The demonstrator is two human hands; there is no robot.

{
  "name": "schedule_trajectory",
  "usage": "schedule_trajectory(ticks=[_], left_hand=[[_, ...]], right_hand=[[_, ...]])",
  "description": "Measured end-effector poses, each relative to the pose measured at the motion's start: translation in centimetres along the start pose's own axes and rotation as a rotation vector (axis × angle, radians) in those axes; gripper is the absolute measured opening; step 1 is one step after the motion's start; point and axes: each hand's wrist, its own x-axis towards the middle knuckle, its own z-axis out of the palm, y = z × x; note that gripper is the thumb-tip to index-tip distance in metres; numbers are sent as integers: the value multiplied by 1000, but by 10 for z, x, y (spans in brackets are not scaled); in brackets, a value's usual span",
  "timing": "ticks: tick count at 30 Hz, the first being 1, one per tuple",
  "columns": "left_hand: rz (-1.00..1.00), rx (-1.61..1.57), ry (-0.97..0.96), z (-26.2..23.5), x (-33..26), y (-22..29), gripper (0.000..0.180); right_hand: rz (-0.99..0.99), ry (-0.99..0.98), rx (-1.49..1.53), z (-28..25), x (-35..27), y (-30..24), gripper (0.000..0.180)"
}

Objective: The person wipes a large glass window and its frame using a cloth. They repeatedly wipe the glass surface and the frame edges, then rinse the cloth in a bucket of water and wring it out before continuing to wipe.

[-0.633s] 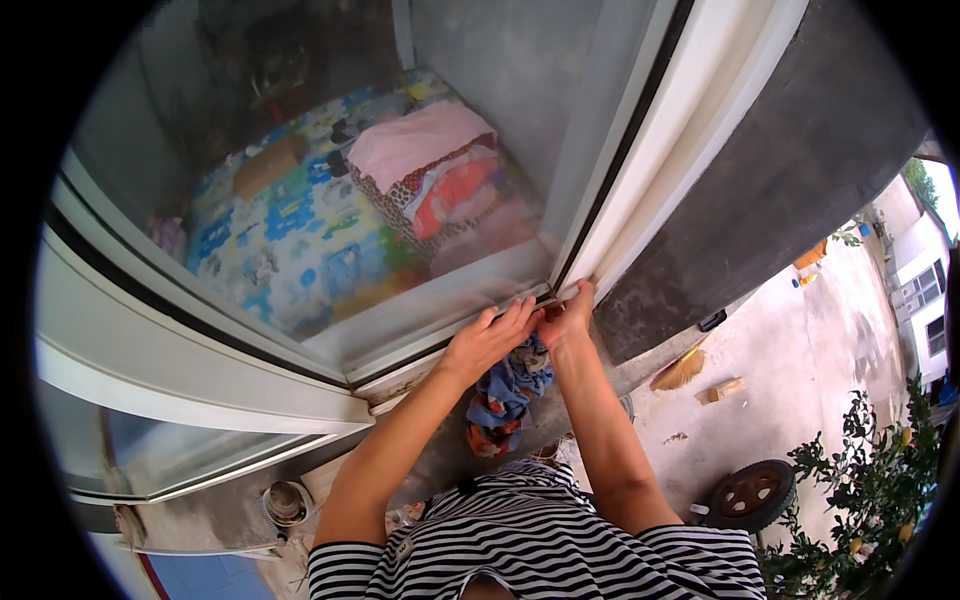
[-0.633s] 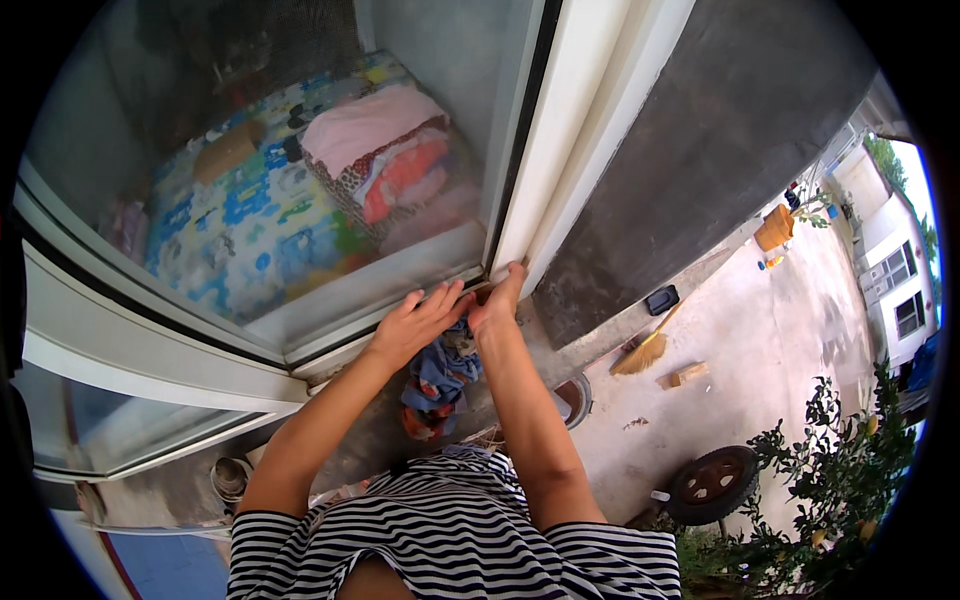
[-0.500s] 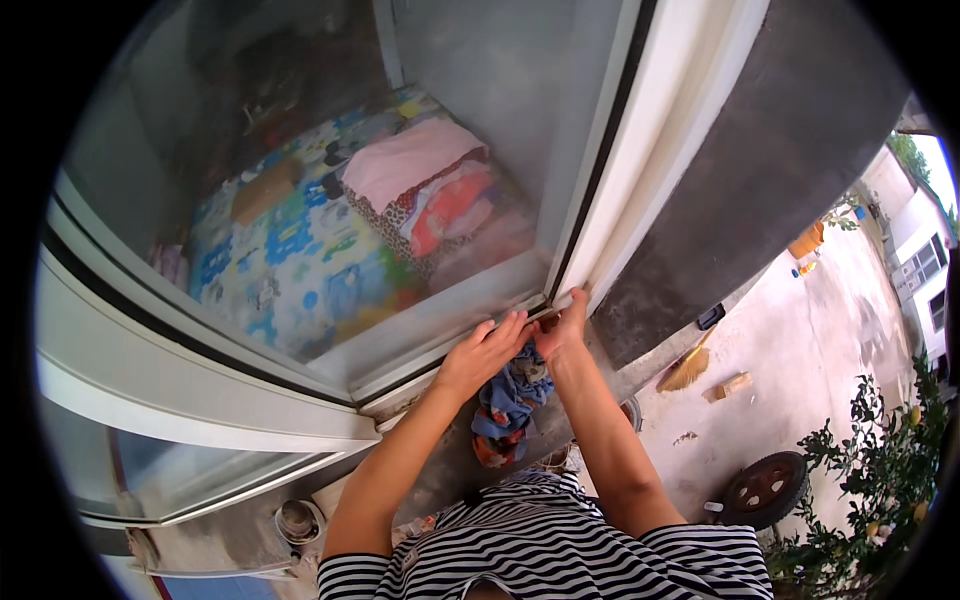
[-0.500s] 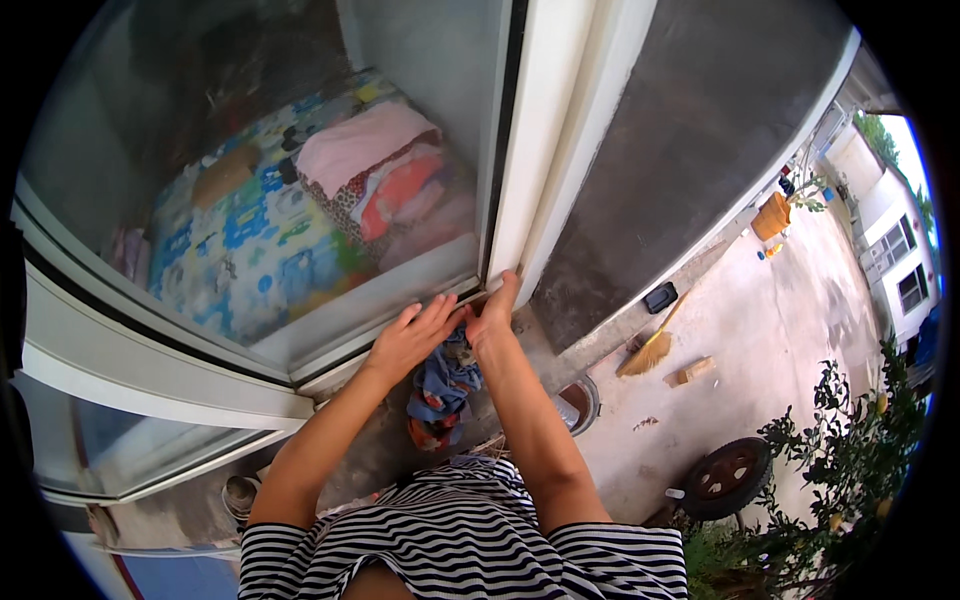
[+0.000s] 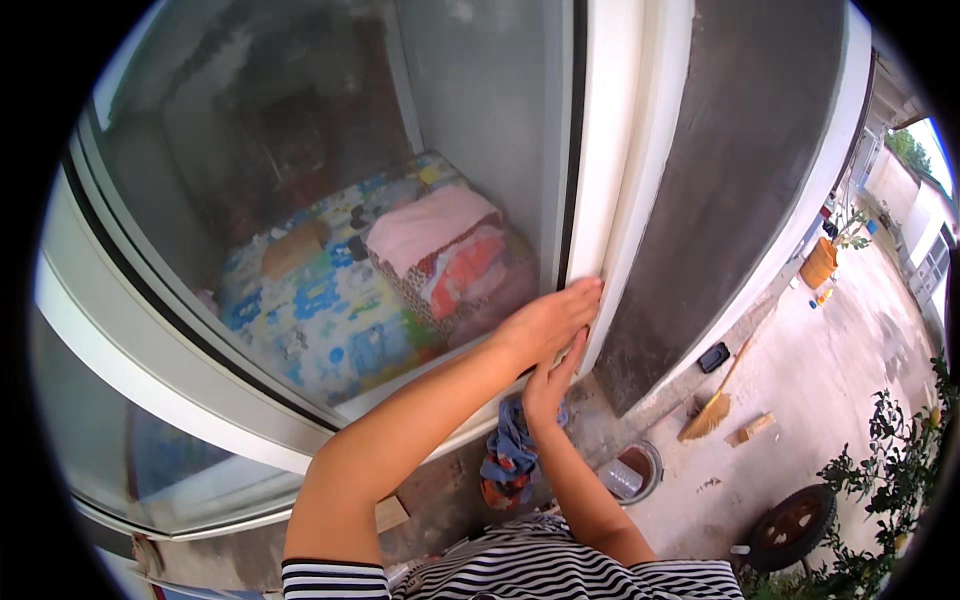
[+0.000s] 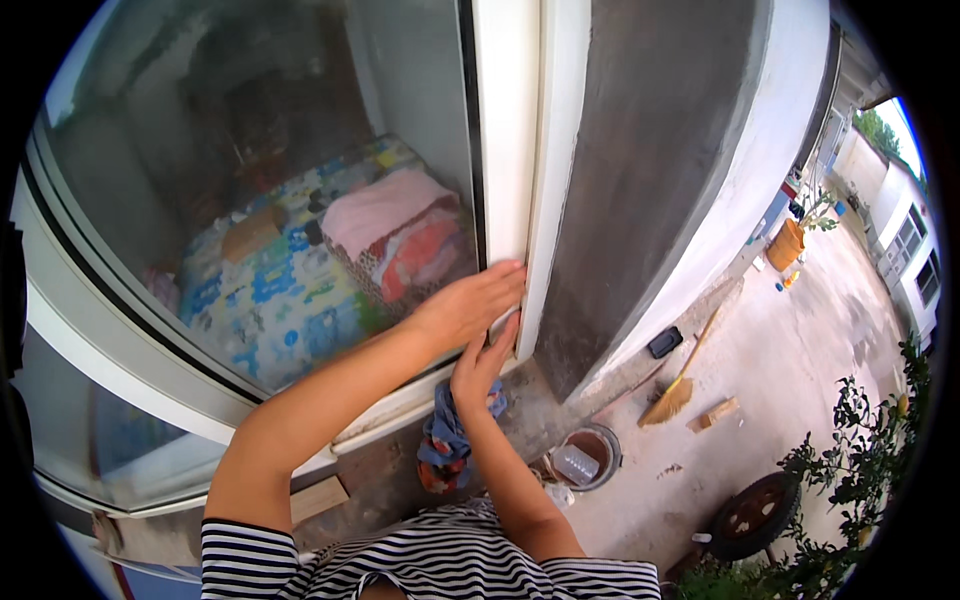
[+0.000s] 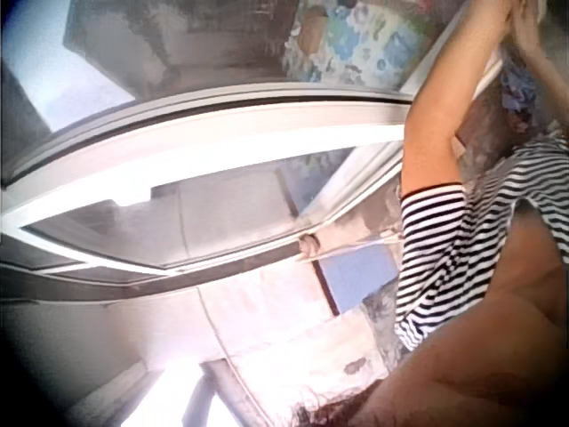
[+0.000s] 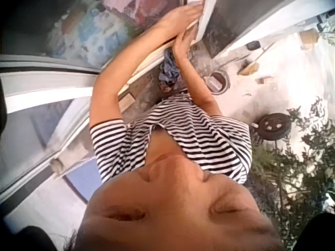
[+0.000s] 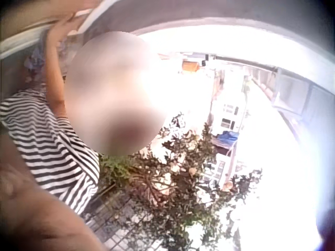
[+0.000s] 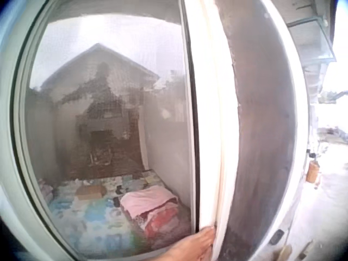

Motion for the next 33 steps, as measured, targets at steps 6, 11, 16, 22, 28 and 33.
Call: schedule_trajectory(ticks=[6,11,16,22,28,33], left_hand=[[91,61,98,10,5,-10,50],[92,107,136,23,2,0,51],[98,121,153,21,0,-4,51],[4,-251,261,20,1,-7,44],[-220,-413,370,-30,-53,-7,40],[-478,-329,313,-84,-137,-20,39]], right_hand=[[-67,193,-40,23,10,-3,62],[-47,205,-17,26,3,-6,68],[-88,190,-73,22,3,-9,62],[-62,109,-46,11,4,-8,67],[-281,-150,-187,-12,6,-13,74],[-532,-144,-256,-27,1,-32,59]])
